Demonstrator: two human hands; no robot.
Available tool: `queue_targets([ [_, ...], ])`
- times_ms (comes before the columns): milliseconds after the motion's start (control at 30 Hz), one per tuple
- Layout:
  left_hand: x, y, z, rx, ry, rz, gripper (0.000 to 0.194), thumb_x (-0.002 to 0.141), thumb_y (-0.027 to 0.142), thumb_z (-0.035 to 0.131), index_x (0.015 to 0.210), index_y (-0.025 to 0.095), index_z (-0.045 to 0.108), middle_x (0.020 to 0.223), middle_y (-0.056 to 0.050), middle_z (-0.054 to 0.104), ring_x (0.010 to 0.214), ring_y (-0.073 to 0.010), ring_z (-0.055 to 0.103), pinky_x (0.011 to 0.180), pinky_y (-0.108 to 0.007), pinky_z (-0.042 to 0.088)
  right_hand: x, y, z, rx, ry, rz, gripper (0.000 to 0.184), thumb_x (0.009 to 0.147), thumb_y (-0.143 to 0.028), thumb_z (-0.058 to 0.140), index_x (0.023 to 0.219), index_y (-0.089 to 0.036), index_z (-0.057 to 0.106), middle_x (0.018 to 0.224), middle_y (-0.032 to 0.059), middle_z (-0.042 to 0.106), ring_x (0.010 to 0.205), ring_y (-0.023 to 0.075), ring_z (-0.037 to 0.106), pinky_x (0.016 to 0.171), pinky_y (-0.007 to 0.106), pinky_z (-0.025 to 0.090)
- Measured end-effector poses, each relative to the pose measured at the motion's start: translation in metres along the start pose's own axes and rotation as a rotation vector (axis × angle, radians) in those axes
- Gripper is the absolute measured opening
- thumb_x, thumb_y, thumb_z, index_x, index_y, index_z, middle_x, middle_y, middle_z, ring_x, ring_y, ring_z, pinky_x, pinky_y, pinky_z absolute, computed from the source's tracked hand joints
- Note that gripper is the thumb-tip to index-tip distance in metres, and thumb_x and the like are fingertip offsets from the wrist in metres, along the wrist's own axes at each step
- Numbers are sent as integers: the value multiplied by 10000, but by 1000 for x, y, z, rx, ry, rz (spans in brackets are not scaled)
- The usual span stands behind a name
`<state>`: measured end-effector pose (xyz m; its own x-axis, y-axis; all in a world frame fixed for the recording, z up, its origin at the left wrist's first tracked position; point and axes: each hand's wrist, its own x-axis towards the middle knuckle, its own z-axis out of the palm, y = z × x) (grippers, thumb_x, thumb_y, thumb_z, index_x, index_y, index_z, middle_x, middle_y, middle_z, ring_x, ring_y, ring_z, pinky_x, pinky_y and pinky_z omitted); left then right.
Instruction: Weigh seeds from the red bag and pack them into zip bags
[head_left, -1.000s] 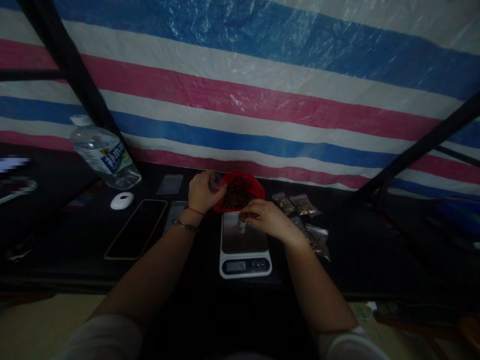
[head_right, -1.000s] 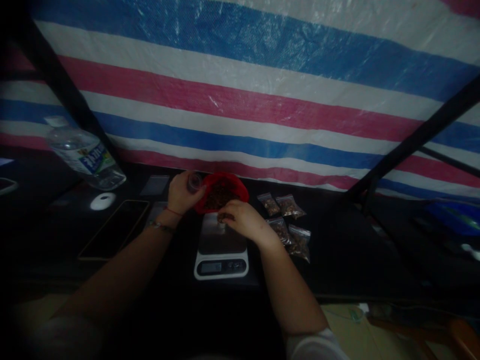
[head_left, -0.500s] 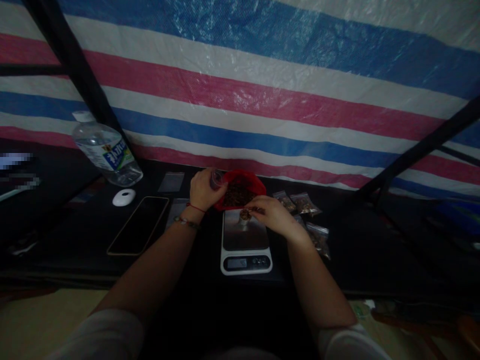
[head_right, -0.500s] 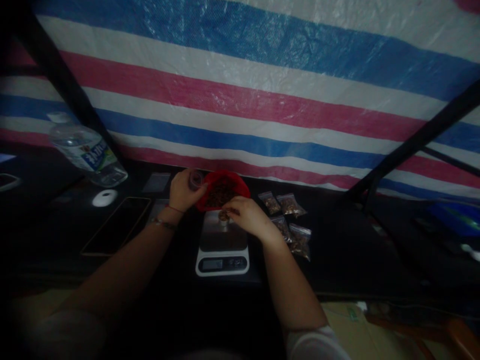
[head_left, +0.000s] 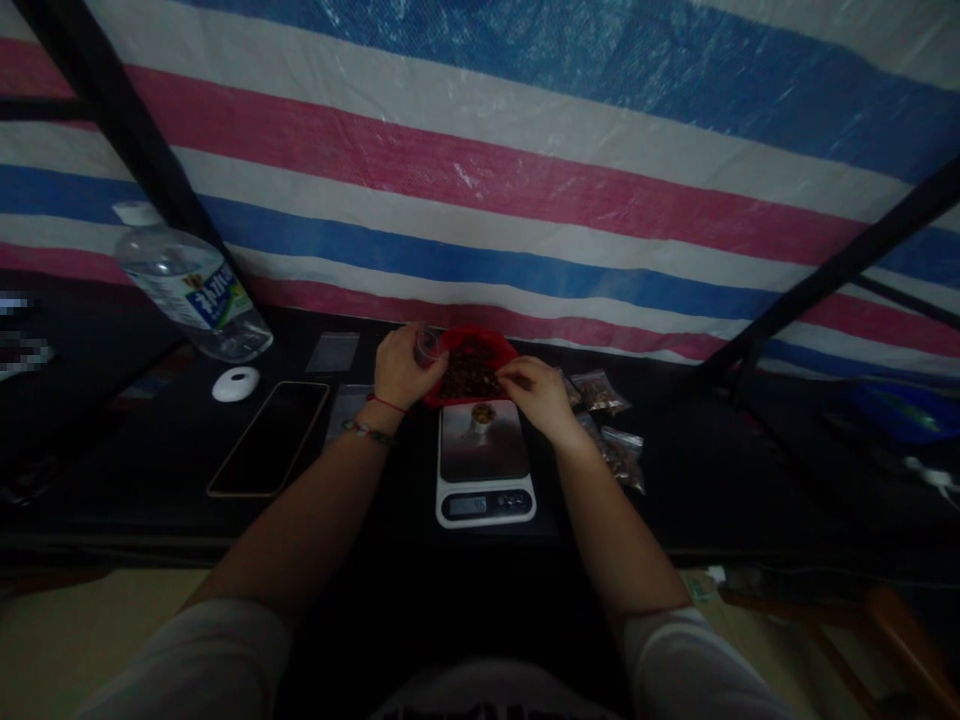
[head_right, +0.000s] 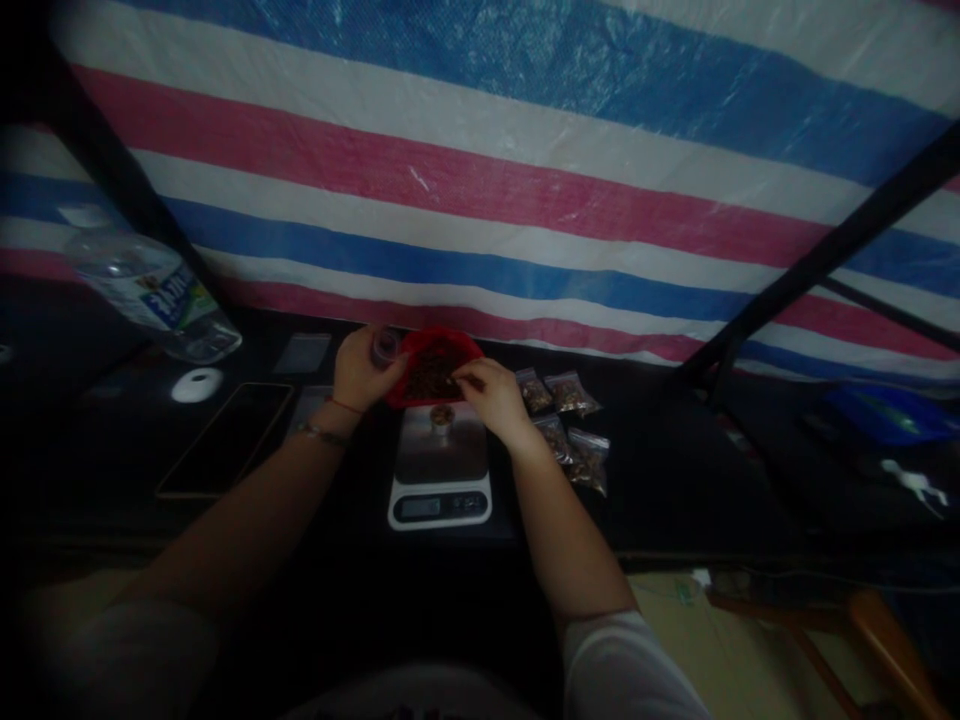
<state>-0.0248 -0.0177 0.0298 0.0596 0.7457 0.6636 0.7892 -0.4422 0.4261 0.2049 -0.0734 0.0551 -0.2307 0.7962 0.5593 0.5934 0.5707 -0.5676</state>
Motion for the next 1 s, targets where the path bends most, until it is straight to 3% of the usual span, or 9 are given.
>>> queue_targets([
  [200, -1, 0, 4, -63, -28, 12, 537, 737, 401, 572, 1203, 143, 506, 1117, -119, 618, 1081, -275, 554, 945, -414, 431, 3, 14, 10, -18, -10, 9, 158, 801, -134, 558, 838, -192, 700, 885, 55, 694, 872, 189, 622, 835, 339, 483],
  [367, -1, -1, 4, -77, -23, 16, 535, 739, 398, 563, 1202, 136, 508, 1129, -121, 616, 1096, -269, 547, 964, -416, 429, 1, 15, 5, 33, -33, 11, 213, 856, -155, 502, 921, -193, 701, 943, 56, 706, 906, 173, 636, 856, 325, 481],
  [500, -1, -3, 5, -67, -8, 20, 532, 735, 401, 567, 1195, 139, 514, 1147, -122, 614, 1086, -268, 556, 976, -421, 426, -2, 11, -4, 146, -281, -31, 234, 845, -282, 598, 1052, -209, 678, 1035, 58, 701, 986, 184, 632, 884, 340, 476],
  [567, -2, -4, 6, -61, -10, 13, 531, 737, 403, 568, 1198, 146, 512, 1151, -119, 615, 1086, -270, 558, 975, -423, 427, -4, 9, -5, 154, -396, -61, 362, 763, -318, 703, 1107, -213, 659, 1079, 65, 690, 1023, 199, 621, 905, 352, 467],
  [667, -2, -4, 7, -49, -17, 8, 521, 739, 399, 569, 1197, 158, 516, 1159, -115, 615, 1089, -271, 560, 972, -418, 430, -5, 5, -4, 104, -465, -73, 506, 653, -328, 797, 1119, -195, 655, 1086, 83, 681, 1015, 211, 619, 906, 357, 463],
  [1000, -1, -5, 8, -62, -32, 20, 513, 740, 401, 562, 1191, 160, 521, 1144, -113, 622, 1086, -269, 563, 979, -425, 426, -3, -10, -3, 128, -436, -64, 101, 777, -258, 691, 842, -184, 715, 848, 37, 685, 837, 152, 624, 779, 286, 474],
])
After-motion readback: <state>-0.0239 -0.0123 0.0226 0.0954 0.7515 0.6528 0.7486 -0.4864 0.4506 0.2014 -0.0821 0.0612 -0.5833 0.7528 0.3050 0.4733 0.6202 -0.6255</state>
